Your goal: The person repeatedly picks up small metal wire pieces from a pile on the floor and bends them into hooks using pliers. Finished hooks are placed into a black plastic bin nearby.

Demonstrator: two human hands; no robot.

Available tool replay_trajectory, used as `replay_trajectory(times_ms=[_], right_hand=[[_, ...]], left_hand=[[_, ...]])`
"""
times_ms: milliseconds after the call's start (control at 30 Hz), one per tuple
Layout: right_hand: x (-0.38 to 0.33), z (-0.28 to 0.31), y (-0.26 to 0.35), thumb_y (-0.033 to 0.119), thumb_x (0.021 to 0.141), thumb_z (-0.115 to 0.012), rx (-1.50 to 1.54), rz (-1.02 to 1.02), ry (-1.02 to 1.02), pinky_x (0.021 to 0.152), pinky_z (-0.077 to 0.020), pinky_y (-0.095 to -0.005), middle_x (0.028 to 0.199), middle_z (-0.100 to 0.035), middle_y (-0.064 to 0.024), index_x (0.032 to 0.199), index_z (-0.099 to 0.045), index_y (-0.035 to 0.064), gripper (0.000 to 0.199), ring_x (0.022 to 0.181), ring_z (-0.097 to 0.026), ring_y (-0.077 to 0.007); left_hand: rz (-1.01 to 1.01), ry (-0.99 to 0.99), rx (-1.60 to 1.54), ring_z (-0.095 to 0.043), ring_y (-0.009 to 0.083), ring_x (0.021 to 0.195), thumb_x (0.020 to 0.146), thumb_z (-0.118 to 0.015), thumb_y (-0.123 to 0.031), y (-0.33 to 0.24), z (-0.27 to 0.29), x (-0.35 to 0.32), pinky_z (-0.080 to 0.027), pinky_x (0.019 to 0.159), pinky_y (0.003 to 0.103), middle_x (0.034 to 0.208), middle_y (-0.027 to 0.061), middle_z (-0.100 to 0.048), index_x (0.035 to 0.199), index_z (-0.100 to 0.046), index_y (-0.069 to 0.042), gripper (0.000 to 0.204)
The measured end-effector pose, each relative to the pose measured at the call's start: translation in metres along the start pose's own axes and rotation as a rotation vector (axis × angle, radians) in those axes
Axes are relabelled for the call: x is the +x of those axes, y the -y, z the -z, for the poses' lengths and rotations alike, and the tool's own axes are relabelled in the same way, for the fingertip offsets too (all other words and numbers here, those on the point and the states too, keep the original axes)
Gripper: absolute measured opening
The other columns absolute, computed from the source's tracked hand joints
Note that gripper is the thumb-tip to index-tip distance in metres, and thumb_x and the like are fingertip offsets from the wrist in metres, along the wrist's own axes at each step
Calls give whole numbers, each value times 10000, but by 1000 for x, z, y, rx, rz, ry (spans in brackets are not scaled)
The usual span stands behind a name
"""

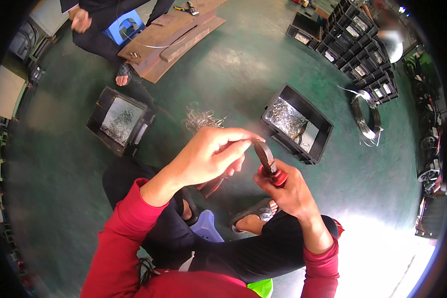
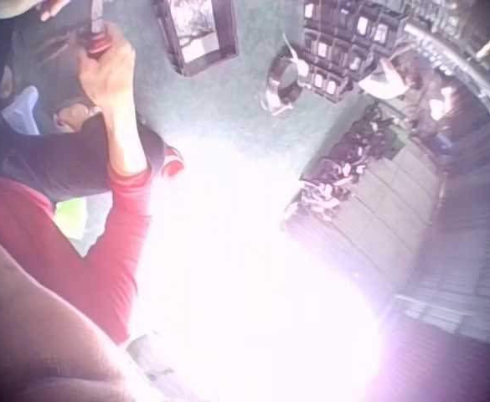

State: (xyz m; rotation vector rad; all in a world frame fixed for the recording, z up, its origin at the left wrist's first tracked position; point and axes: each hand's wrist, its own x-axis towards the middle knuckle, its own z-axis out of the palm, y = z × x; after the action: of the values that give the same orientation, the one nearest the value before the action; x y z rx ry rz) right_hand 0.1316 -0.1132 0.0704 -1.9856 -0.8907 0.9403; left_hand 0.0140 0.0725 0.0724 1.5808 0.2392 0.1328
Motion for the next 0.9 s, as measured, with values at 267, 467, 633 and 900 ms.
replay_trajectory(times_ms=[267,467,633,900], right_hand=[[10,-2,-7,155,813,-735,-146,72,-173,544,-441,-321,591,-556,-112,820,-574,2,222,509,-472,-182],[17,-3,-9,143,807,-734,-173,92,-231,539,-438,-311,587,-549,-104,812,-574,6,211,514,-475,-162],[17,-6,-12,116,801,-731,-166,119,-301,541,-441,-310,600,-558,-102,811,-572,10,191,527,-492,-157],[18,-5,-11,86,794,-724,-239,147,-345,558,-453,-320,654,-584,-132,813,-554,11,186,546,-549,-223]], left_hand=[[-175,-201,290,-576,86,541,967,-487,-58,11,-18,-1,-465,512,245,604,54,-587,1115,-649,-14,224],[-288,-297,379,-597,138,505,920,-531,-18,16,-26,3,-461,480,278,579,89,-586,1041,-637,4,162],[-321,-370,410,-608,216,477,893,-557,-15,14,-33,4,-454,459,306,563,127,-578,961,-619,8,95],[-332,-427,408,-571,211,442,875,-575,-10,9,-41,2,-403,424,316,540,145,-534,938,-620,14,81]])
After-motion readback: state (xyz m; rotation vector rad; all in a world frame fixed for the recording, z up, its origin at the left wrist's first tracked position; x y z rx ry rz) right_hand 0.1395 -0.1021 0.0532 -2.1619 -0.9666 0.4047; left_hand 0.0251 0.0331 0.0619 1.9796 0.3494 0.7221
